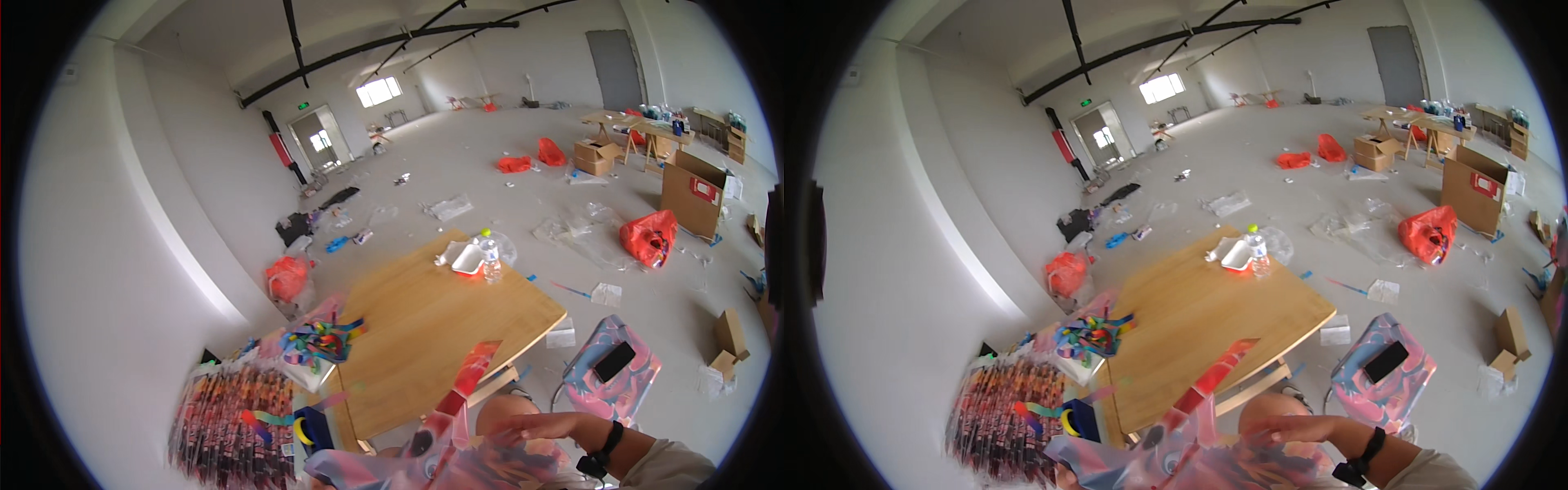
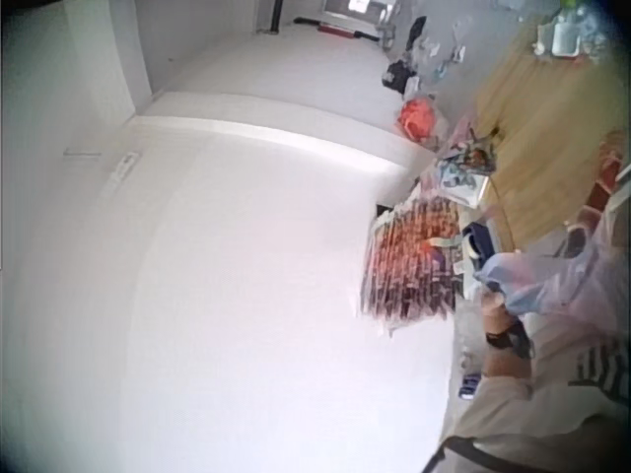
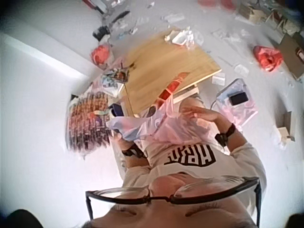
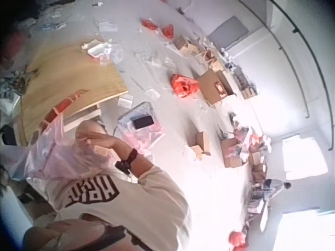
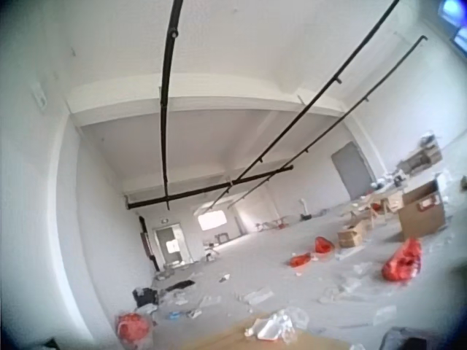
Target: The recorder folds a patterned kite on a table and places it in a plastic sleeve.
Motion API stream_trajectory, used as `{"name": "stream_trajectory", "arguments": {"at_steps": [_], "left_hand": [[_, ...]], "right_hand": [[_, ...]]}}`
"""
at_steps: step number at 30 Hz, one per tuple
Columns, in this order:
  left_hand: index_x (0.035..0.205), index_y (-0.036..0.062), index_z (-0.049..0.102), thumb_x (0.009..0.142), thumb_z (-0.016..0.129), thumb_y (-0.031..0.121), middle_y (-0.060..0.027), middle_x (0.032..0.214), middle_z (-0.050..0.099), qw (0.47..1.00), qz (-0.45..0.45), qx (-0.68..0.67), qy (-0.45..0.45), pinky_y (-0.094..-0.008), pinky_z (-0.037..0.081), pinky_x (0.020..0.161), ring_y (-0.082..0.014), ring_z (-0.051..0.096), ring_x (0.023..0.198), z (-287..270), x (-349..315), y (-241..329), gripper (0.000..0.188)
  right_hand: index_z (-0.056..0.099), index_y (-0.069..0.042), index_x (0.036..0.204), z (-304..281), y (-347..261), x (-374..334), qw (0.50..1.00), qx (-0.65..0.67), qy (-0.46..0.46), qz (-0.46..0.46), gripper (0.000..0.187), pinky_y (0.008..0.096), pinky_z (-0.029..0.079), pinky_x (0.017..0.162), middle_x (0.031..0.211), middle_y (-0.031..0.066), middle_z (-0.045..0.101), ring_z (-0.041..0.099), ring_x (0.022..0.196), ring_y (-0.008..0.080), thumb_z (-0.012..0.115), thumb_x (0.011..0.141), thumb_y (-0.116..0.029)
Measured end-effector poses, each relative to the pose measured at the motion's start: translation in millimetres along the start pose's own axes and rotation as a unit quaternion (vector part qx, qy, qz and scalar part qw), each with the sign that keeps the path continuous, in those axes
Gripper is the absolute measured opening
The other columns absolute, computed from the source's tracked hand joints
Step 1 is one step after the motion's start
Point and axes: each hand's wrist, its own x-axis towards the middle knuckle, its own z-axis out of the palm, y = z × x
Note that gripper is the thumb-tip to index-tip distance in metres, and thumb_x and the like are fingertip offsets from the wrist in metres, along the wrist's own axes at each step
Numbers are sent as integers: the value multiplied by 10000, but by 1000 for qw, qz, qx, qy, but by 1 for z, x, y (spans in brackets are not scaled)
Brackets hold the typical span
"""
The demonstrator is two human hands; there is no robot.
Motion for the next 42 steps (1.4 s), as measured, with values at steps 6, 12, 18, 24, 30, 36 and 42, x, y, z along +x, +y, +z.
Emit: {"name": "stream_trajectory", "arguments": {"at_steps": [6, 12, 18, 24, 30, 36, 42], "left_hand": [[1253, -23, 622, 782, 822, 198, -112, 916, 700, 997, -37, -33, -67, -399, 555, 677, -254, 647, 716, -52, -40, 22, 558], [1211, -24, 636, 758, 829, 236, -132, 860, 700, 959, -89, -144, -226, -417, 562, 609, -279, 644, 619, -154, -134, 18, 557], [974, -21, 708, 728, 835, 276, -139, 861, 719, 962, -106, 57, 247, -439, 554, 676, -301, 692, 761, -116, -149, 70, 406], [1139, -20, 691, 860, 793, 253, -162, 1047, 730, 863, -305, 393, 88, -448, 572, 785, -286, 703, 877, -146, -52, 81, 404], [1415, 0, 530, 892, 781, 68, -73, 1052, 696, 875, -253, 413, -17, -295, 518, 765, -149, 653, 861, -211, 37, 3, 585], [1511, 32, 457, 872, 801, 84, -124, 999, 710, 792, -262, 543, -94, -320, 530, 786, -197, 680, 871, -277, 124, -79, 728], [1497, 8, 458, 822, 787, 81, -230, 1098, 712, 750, -108, 647, -83, -448, 547, 912, -420, 693, 1029, -297, 197, -142, 755]], "right_hand": [[61, -80, 1674, 20, 21, 62, 983, -178, 48, -23, 993, 411, 340, 1214, 1610, 170, 379, 414, 1484, 275, 748, 991, -297], [244, -101, 1630, 64, 2, 91, 971, 167, -56, -161, 1046, 472, 483, 1125, 1597, 205, 420, 505, 1427, 343, 902, 834, -261], [631, -63, 1299, 38, 38, 76, 961, 133, -31, -239, 474, 460, 485, 1088, 1246, 148, 661, 621, 1254, 339, 837, 902, -220], [656, -63, 1282, 32, 28, 27, 915, 183, 330, -140, 306, 422, 528, 1033, 1224, 72, 687, 663, 1164, 261, 713, 993, -145], [665, 14, 1212, 34, -7, 43, 852, 93, 508, -89, 255, 323, 589, 843, 1099, 83, 733, 712, 973, 200, 625, 1053, -181], [691, 10, 1057, -7, -10, 43, 831, -13, 555, 37, 310, 327, 558, 708, 897, 107, 716, 718, 782, 208, 629, 1058, -293], [655, -55, 1058, -55, -7, 82, 827, 188, 526, -61, 272, 353, 575, 744, 893, 100, 713, 726, 823, 221, 604, 1074, -321]]}}
